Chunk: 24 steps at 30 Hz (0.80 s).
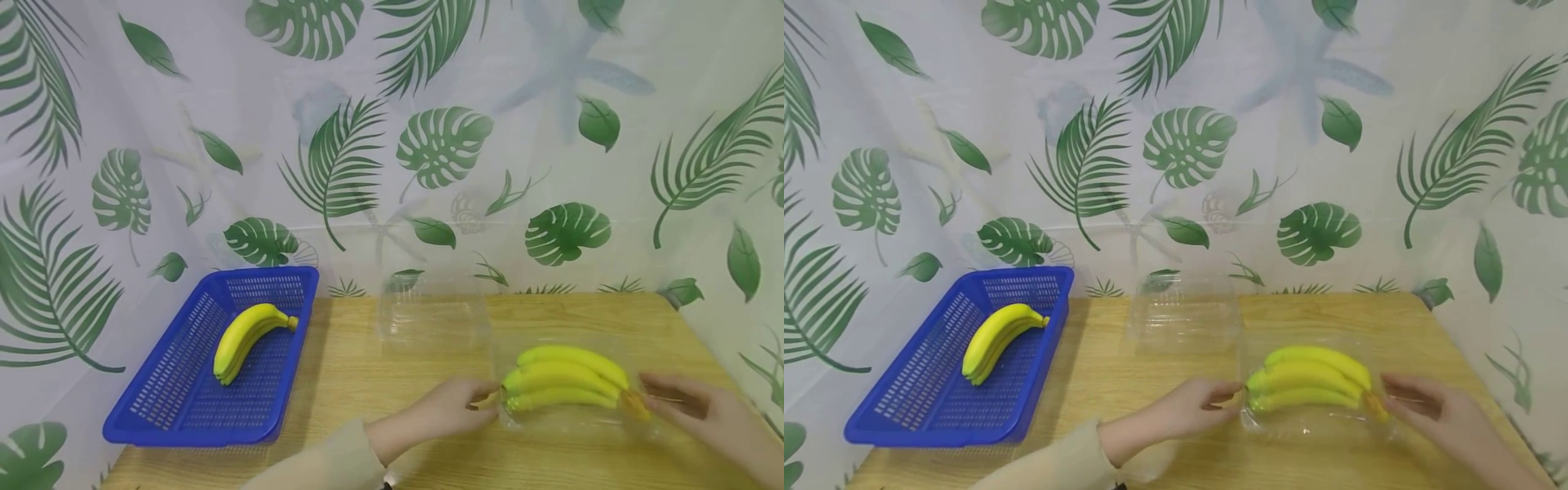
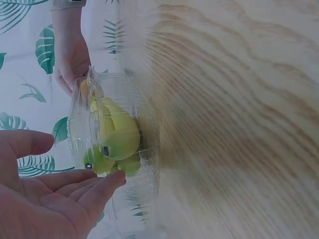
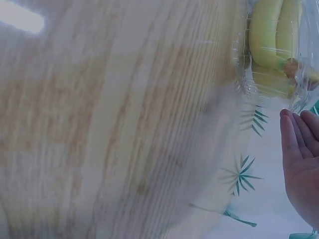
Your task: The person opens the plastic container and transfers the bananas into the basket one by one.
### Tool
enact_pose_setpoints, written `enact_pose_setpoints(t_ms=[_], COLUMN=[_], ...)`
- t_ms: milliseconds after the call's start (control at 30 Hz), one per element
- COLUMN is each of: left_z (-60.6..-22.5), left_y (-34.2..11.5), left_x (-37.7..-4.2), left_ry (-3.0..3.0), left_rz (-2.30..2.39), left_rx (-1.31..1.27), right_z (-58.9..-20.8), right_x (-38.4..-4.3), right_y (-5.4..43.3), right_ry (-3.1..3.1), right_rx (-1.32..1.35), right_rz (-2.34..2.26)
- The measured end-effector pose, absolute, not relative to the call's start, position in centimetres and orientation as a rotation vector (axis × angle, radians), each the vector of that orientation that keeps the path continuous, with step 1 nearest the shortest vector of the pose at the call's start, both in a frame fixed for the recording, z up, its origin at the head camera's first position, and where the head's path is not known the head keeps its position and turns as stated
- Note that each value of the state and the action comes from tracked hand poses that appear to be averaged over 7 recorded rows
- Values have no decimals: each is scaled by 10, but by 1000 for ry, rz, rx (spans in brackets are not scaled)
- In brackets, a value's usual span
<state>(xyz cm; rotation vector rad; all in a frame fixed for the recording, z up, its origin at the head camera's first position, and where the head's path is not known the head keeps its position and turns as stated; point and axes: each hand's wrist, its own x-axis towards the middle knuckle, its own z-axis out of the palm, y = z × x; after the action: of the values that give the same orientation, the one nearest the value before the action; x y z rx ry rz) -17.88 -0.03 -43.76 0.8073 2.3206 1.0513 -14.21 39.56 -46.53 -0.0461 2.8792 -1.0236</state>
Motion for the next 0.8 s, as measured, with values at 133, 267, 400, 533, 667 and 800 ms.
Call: enact_pose_setpoints(t_ms=[133,267,400,533,667,800], left_z=[-437,-434,-432,-432,-434,-435], left_y=[-9,-15,-20,-27,-34,-42], left_x=[-172,-165,-161,-159,-158,-157], left_ry=[2326,2332,2333,2363,2385,2388], left_rz=[1042,1017,1002,1005,1036,1072], left_rx=[827,826,807,771,735,726], right_z=[-466,-466,-466,-465,-463,-463], right_x=[-139,-137,-132,-130,-131,-131], right_y=[389,384,378,371,362,354], right_ry=[2840,2811,2819,2825,2812,2797], right_rx=[-24,11,-6,-44,-31,-19], right_rz=[-1051,-1041,-1053,-1074,-1076,-1092])
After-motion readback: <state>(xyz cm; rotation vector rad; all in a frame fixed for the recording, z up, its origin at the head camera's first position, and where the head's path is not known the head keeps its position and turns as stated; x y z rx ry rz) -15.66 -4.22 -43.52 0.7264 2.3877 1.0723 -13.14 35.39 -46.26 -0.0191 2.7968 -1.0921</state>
